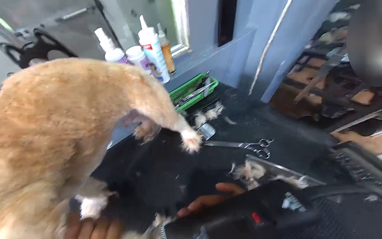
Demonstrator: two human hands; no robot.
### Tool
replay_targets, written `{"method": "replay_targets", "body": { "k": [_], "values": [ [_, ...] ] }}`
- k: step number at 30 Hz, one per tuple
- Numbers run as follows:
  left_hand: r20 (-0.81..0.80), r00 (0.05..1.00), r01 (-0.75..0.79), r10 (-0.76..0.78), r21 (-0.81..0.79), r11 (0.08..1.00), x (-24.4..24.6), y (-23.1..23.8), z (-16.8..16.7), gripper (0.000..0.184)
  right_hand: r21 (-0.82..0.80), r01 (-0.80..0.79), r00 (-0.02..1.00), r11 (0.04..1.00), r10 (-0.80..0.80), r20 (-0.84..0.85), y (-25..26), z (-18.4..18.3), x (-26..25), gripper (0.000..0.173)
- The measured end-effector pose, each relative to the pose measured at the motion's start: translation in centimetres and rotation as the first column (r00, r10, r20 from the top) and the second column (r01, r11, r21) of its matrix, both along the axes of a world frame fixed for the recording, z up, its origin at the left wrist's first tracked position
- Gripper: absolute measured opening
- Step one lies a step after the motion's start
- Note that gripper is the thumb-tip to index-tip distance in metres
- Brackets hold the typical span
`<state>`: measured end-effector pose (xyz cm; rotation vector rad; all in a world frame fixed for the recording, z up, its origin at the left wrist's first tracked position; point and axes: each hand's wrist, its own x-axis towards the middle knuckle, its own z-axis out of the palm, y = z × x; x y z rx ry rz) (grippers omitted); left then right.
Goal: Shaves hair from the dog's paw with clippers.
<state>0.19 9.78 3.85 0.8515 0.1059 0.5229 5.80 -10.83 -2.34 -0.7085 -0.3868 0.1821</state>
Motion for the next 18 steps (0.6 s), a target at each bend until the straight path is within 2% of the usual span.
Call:
{"method": "replay_targets", "body": {
  "k": [3,7,10,14,18],
  "values": [
    [0.127,0.986,0.131,-0.113,-0.145,0.981,-1.1,0.1,-0.5,0.061,-0.149,0.003,0.999,0.989,0.002,0.035,-0.6,1.0,-0.7,0.069],
    [0.191,0.98,0.003,0.049,-0.265,0.964,-0.7,-1.1,-0.6,0.064,-0.261,0.014,0.995,0.965,0.013,0.103,-0.2,0.7,-1.1,0.065],
    [0.2,0.979,0.017,0.033,-0.243,0.97,-0.9,-0.8,-0.7,0.068,-0.285,0.016,0.995,0.958,0.013,0.1,0.5,1.3,-1.4,0.061],
    [0.203,0.979,0.019,0.023,-0.199,0.98,-0.7,-0.7,-0.2,0.07,-0.368,0.104,0.989,0.924,-0.058,0.134,1.5,2.1,-1.3,0.059],
    [0.226,0.974,0.02,0.023,-0.185,0.983,-1.0,-0.2,-0.2,0.073,-0.369,0.114,0.981,0.922,-0.046,0.187,2.2,2.4,-0.9,0.057]
  ]
}}
